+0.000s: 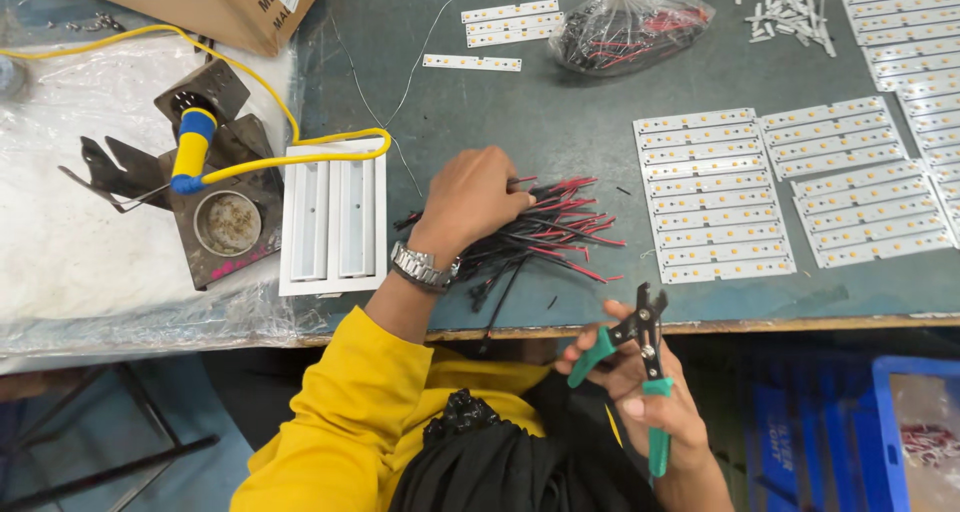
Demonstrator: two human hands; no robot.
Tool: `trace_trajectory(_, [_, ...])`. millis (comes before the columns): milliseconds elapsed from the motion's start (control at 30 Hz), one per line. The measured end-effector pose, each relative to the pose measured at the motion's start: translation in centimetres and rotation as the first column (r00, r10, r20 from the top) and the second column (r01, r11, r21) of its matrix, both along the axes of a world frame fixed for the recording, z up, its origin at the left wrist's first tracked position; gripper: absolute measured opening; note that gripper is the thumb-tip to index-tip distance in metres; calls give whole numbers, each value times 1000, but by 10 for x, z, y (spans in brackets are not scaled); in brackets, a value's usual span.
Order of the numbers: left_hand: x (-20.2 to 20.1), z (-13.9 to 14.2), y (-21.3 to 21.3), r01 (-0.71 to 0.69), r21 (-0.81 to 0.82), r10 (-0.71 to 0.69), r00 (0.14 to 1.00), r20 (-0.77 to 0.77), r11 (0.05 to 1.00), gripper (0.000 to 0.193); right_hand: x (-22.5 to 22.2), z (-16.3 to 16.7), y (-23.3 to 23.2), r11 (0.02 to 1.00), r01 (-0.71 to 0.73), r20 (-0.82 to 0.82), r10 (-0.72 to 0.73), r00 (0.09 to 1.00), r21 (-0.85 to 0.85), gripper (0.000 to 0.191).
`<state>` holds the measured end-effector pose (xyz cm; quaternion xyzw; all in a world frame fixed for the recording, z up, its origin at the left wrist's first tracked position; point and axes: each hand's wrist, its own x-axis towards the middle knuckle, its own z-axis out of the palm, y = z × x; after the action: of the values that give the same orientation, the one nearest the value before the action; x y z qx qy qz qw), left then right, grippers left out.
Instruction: The person repeatedly picks up black and red wires from a pile on the workbench, uses wire strippers to remove the insulation from the ends, and places the stripped wires back on the table. The process is repeated for many wires throughout the clip.
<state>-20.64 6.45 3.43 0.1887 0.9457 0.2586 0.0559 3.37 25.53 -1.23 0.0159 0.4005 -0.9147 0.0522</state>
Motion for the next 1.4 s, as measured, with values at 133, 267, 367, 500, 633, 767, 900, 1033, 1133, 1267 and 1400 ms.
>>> trace_trajectory(133, [-3,10,2,-17,145,32,994,-105,989,20,-11,7,10,995,-84,-60,80,995,-57,95])
trace_trajectory(267, [-9,25,3,-82,538,79,996,28,839,21,-25,20,24,988,-133,-49,129,990,-81,97])
trace_trajectory(367, [-16,28,8,-122,640,131,991,34,758,20,-33,25,26,988,-151,-36,149,988,-40,99])
trace_trajectory(500, [-16,19,12,46,623,9,996,-85,781,19,-28,24,19,992,-121,-62,123,990,32,100])
trace_trajectory(633, [-1,16,9,118,613,64,962,-265,781,22,-11,20,2,998,-54,-45,54,998,-9,89])
trace_trajectory(767, [-9,26,6,-24,882,93,995,-23,470,23,1,26,-11,1000,-27,-11,27,1000,10,89])
trace_trajectory(900, [-26,21,11,109,941,156,974,-166,320,20,2,37,-18,994,-25,-21,28,999,110,100])
trace_trajectory(1033, [-23,22,18,215,896,259,908,-329,388,26,1,41,-26,995,5,-11,-4,1000,102,100])
trace_trajectory(1133, [-6,49,14,151,851,147,955,-256,503,23,-1,42,-28,991,16,-4,-16,1000,132,101])
trace_trajectory(1267, [69,72,1,229,787,-212,969,-128,573,18,1,44,-26,980,83,-23,-80,997,183,102])
trace_trajectory(1400, [117,65,-17,61,843,-425,881,206,535,17,9,40,-25,948,105,-30,-100,995,300,96])
